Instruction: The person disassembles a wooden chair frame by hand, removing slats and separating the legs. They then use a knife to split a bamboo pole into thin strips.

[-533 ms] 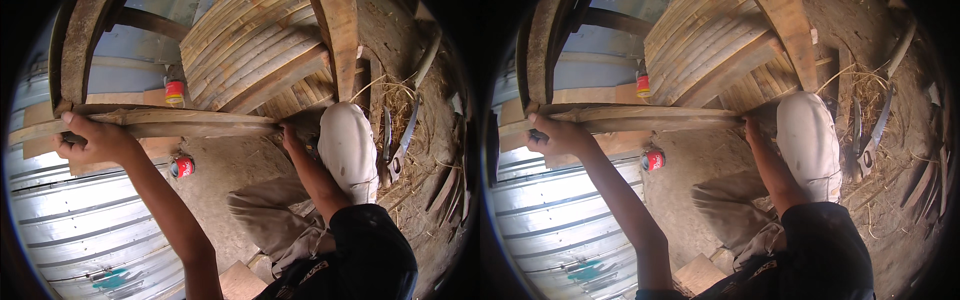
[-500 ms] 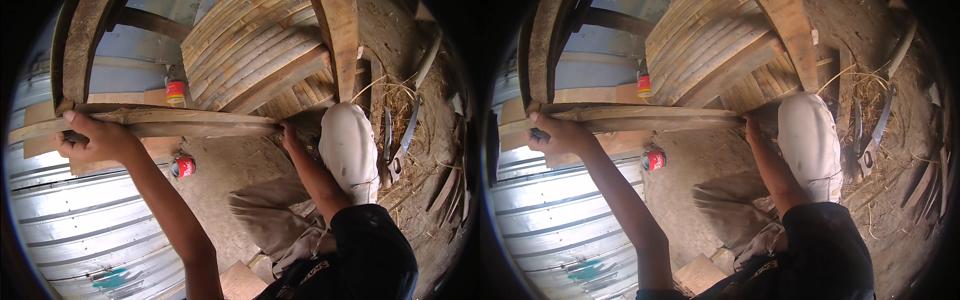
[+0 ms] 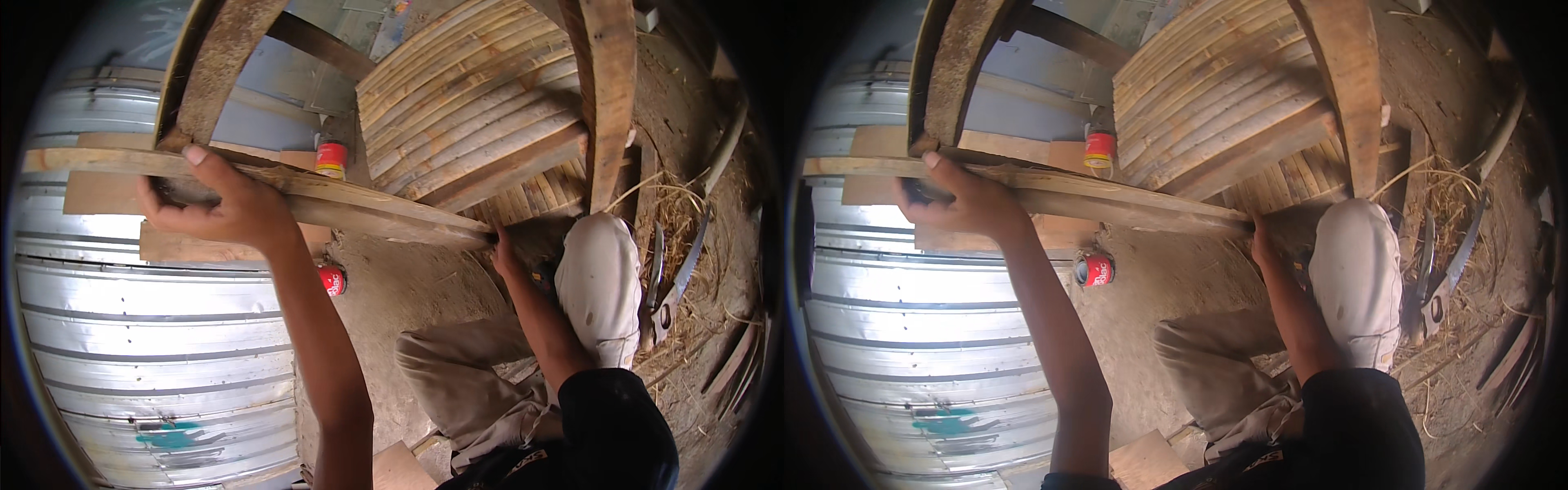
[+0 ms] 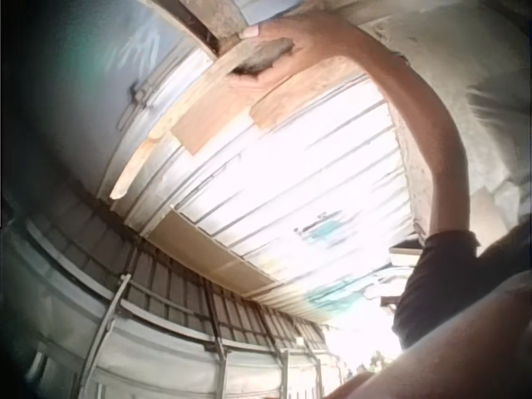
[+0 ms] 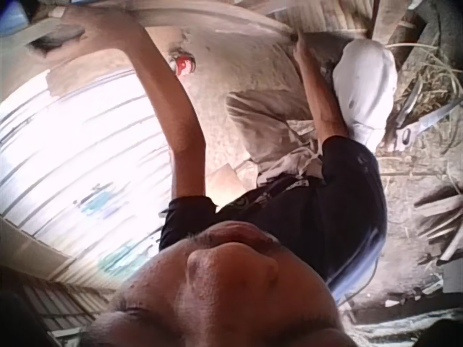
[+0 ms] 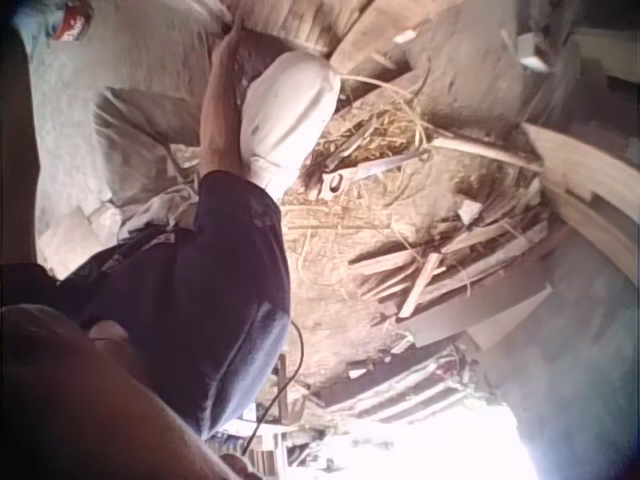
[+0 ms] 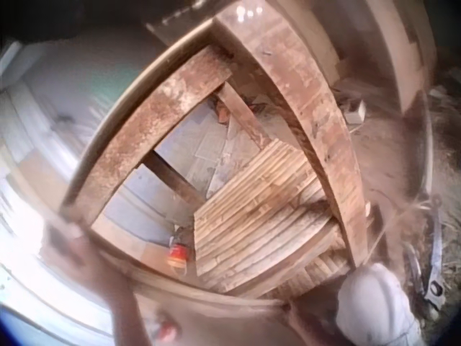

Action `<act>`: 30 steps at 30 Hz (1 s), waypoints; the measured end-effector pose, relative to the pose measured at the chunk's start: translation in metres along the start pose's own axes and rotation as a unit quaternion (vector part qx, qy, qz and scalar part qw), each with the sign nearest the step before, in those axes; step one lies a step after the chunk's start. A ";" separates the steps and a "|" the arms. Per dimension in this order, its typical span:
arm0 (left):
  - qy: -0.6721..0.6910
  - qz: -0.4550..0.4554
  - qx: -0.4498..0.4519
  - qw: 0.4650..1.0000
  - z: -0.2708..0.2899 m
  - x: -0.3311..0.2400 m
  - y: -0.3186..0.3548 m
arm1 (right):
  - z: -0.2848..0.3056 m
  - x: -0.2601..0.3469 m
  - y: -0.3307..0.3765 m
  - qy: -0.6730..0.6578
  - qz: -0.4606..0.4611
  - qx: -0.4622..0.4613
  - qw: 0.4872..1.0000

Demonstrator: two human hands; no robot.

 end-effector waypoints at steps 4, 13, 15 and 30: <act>0.021 -0.055 0.005 0.998 -0.008 -0.006 0.002 | -0.002 0.014 -0.004 0.047 0.025 -0.014 0.998; 0.065 -0.061 0.023 0.996 -0.012 -0.005 0.003 | -0.008 0.026 0.008 0.069 0.043 -0.005 0.997; 0.084 -0.048 0.017 0.995 -0.013 -0.003 0.004 | -0.006 0.025 0.006 0.081 0.029 -0.009 0.996; 0.103 -0.052 -0.011 0.993 -0.011 0.000 0.006 | 0.024 0.010 -0.012 0.186 -0.038 -0.040 0.981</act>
Point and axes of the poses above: each hand's wrist, its own y-axis away from the middle knuckle, its own z-axis out of the back of the hand, x = y × z, the point moved 5 cm from there along -y, towards the middle knuckle, and after that the axes turned 8 degrees about x, right-handed, at the moved point
